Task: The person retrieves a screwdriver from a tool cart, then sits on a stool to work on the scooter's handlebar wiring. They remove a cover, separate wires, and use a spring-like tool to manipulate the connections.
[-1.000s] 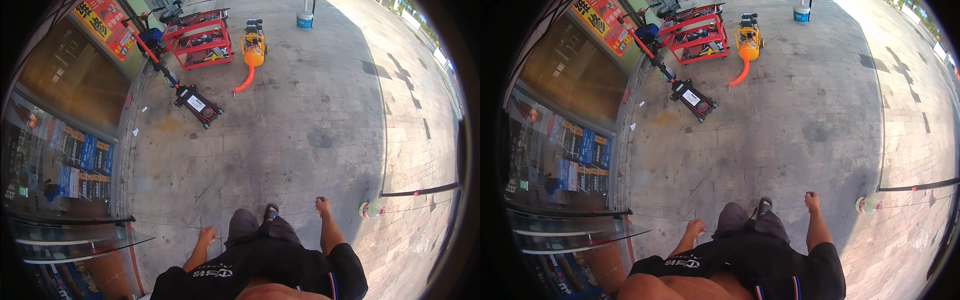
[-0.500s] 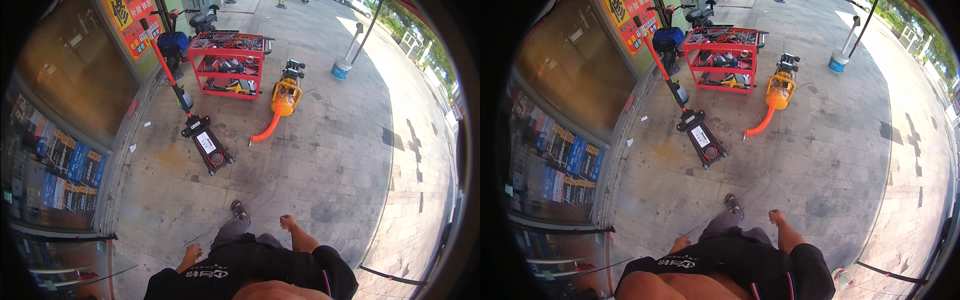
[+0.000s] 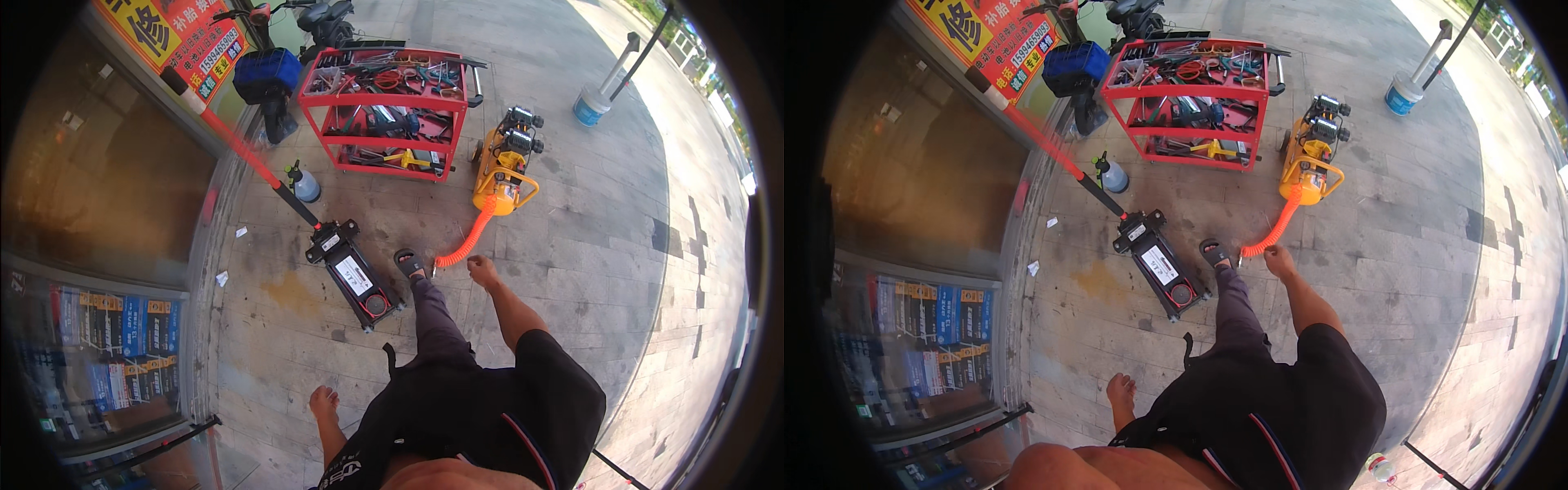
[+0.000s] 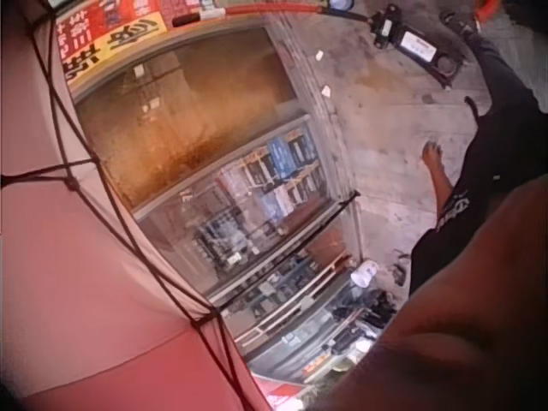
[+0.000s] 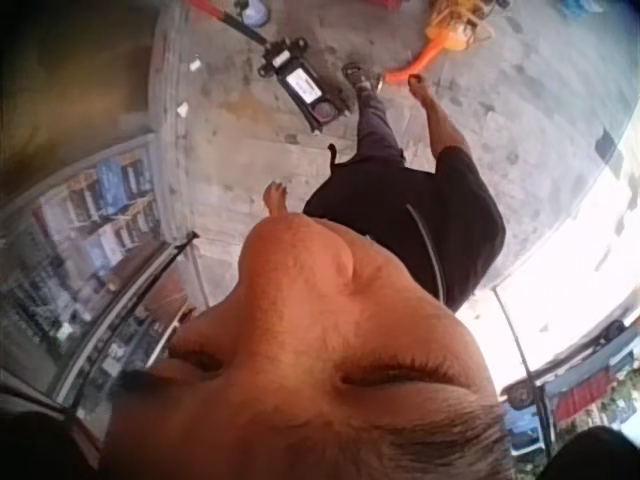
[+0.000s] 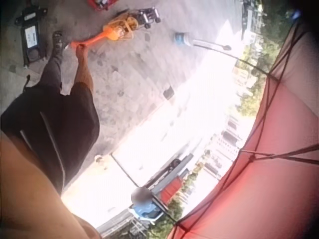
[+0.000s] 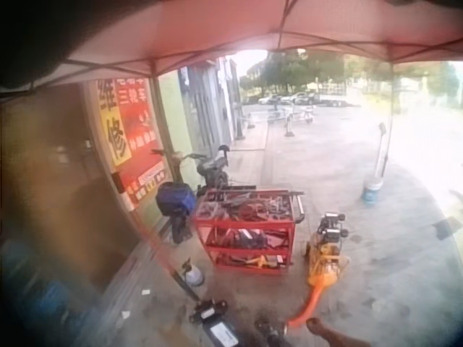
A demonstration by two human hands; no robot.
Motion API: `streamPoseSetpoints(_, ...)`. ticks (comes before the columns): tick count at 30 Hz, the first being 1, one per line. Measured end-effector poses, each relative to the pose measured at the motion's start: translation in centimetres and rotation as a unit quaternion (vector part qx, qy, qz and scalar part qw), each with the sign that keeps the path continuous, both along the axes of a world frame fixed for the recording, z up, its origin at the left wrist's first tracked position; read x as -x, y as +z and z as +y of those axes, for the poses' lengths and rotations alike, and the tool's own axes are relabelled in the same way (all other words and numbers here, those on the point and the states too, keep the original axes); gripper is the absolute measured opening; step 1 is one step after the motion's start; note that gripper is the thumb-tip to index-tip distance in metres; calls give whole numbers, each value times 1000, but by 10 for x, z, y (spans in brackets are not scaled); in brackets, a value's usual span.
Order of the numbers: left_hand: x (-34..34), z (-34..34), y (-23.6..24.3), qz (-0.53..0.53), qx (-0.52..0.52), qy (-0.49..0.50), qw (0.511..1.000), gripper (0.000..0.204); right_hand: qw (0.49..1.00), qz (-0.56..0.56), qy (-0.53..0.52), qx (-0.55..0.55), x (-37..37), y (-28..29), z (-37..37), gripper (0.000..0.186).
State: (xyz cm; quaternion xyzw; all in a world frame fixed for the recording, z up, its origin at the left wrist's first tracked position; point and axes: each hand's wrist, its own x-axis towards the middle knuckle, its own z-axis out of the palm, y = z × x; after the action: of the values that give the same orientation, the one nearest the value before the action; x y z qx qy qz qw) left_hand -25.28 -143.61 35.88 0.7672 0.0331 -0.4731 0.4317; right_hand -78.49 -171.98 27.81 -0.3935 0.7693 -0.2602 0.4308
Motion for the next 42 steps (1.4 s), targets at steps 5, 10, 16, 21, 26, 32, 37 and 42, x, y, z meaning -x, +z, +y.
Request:
streamPoseSetpoints(5,58,-41,9,65,-164,-1,984,39,990,49,42,129,-2,51,-276,33)
streamPoseSetpoints(10,84,-144,77,24,-183,-106,977,45,976,51,33,208,-26,95,-476,33)
streamPoseSetpoints(16,89,-275,129,-34,-120,24,992,47,973,125,31,192,-28,99,-607,31)
streamPoseSetpoints(21,96,-298,134,-32,-137,23,990,46,972,154,4,179,-1,85,-641,32)
streamPoseSetpoints(26,109,-273,118,15,-208,47,977,50,978,135,-12,156,16,75,-652,32)
streamPoseSetpoints(32,124,-260,113,-7,-220,-83,972,51,972,123,28,199,-13,82,-677,30)
streamPoseSetpoints(37,134,-294,127,6,-206,65,976,49,951,92,130,265,-72,102,-705,25)
streamPoseSetpoints(42,139,-317,144,-28,-178,69,981,48,863,98,330,370,-153,109,-735,18)
